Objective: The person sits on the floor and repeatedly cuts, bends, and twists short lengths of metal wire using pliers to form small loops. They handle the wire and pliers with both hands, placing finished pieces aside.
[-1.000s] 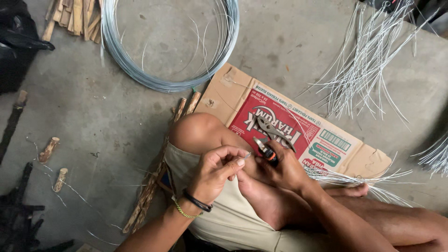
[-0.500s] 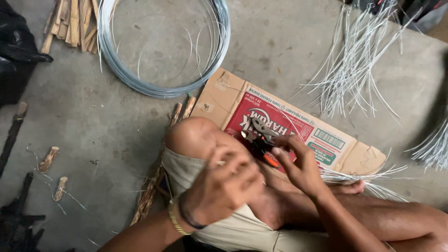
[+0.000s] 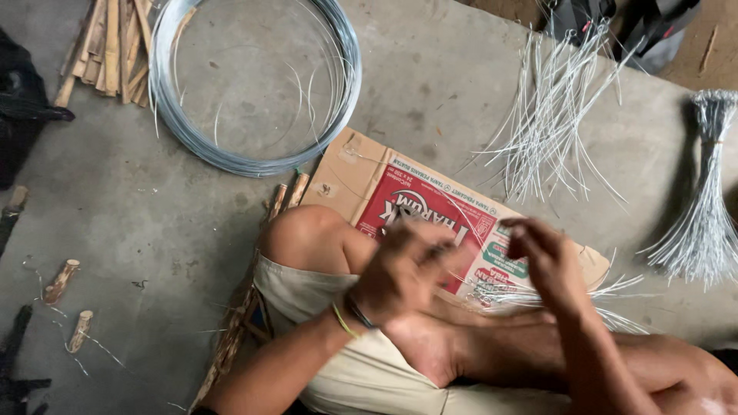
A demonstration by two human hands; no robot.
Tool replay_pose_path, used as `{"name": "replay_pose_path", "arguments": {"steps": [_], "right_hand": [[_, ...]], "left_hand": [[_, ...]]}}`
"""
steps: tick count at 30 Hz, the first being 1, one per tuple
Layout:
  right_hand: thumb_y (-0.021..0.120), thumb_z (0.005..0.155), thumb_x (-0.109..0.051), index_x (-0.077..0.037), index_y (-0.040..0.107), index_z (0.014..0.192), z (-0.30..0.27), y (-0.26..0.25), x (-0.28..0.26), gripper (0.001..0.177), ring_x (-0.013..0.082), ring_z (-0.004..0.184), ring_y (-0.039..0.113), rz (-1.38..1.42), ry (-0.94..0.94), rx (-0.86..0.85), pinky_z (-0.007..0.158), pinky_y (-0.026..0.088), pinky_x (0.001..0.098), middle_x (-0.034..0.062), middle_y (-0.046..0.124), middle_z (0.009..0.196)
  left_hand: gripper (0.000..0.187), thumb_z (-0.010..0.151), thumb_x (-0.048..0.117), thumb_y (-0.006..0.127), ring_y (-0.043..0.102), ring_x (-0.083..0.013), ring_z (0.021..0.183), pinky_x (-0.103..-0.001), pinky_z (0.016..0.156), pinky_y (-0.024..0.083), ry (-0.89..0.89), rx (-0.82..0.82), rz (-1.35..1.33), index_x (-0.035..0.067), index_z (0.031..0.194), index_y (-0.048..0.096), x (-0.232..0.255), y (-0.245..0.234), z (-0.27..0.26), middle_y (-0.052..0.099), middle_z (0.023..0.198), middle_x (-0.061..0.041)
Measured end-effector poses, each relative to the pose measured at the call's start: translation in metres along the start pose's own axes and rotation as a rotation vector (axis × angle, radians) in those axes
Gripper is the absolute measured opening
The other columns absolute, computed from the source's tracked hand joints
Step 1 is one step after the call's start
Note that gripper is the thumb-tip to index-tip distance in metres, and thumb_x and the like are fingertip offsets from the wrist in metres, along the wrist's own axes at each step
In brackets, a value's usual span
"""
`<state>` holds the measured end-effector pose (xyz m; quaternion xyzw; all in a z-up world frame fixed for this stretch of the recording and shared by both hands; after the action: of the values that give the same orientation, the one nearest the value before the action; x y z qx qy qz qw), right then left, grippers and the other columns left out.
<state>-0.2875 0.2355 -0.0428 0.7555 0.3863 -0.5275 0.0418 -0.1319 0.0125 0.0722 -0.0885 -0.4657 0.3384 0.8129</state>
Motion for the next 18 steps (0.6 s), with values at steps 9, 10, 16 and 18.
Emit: {"name": "replay_pose_path", "arguments": {"steps": [9,10,16,18], "right_hand": [[0.084,0.089,-0.022,0.003,0.062,0.141,0.051,-0.056,-0.040,0.061,0.0419,0.111,0.057,-0.967,-0.437,0.513,0.095,0.042,0.0489,0.0278,0.065,0.123],[0.085,0.088,-0.020,0.001,0.063,0.139,0.047,-0.052,-0.048,0.060,0.0434,0.116,0.054,-0.969,-0.465,0.564,0.098,0.040,0.0502,0.0285,0.062,0.127],[0.079,0.093,-0.009,-0.005,0.064,0.132,0.036,-0.007,-0.083,0.042,0.0372,0.124,0.059,-0.593,-0.607,0.488,0.106,0.047,0.0450,0.0196,0.063,0.132],[0.077,0.093,-0.009,-0.005,0.066,0.128,0.042,0.015,-0.089,0.037,0.0326,0.113,0.065,-0.464,-0.572,0.350,0.096,0.052,0.0400,0.0175,0.065,0.127]], "left_hand": [[0.015,0.087,0.011,0.077,0.065,-0.0215,0.086,-0.035,0.078,0.054,-0.697,0.402,0.188,0.008,0.101,0.072,-0.208,-0.097,0.009,0.068,0.097,-0.008],[0.018,0.083,0.011,0.079,0.064,-0.0233,0.084,-0.037,0.077,0.054,-0.709,0.352,0.279,0.008,0.099,0.072,-0.223,-0.096,0.010,0.068,0.094,-0.009],[0.035,0.085,0.013,0.078,0.069,-0.0271,0.104,-0.038,0.091,0.055,-0.758,0.224,0.241,0.006,0.118,0.065,-0.298,-0.041,0.016,0.071,0.112,-0.015],[0.050,0.087,0.018,0.084,0.064,-0.0314,0.113,-0.040,0.096,0.052,-0.862,0.201,0.222,0.001,0.126,0.057,-0.324,-0.023,0.023,0.066,0.123,-0.021]]}}
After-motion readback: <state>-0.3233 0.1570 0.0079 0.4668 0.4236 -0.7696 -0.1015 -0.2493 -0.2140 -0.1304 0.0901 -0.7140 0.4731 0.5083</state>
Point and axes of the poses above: each hand's wrist, its own z-axis towards the middle knuckle, its own y-axis out of the palm, x = y × z, the point moved 6 cm from there along z, towards the middle knuckle
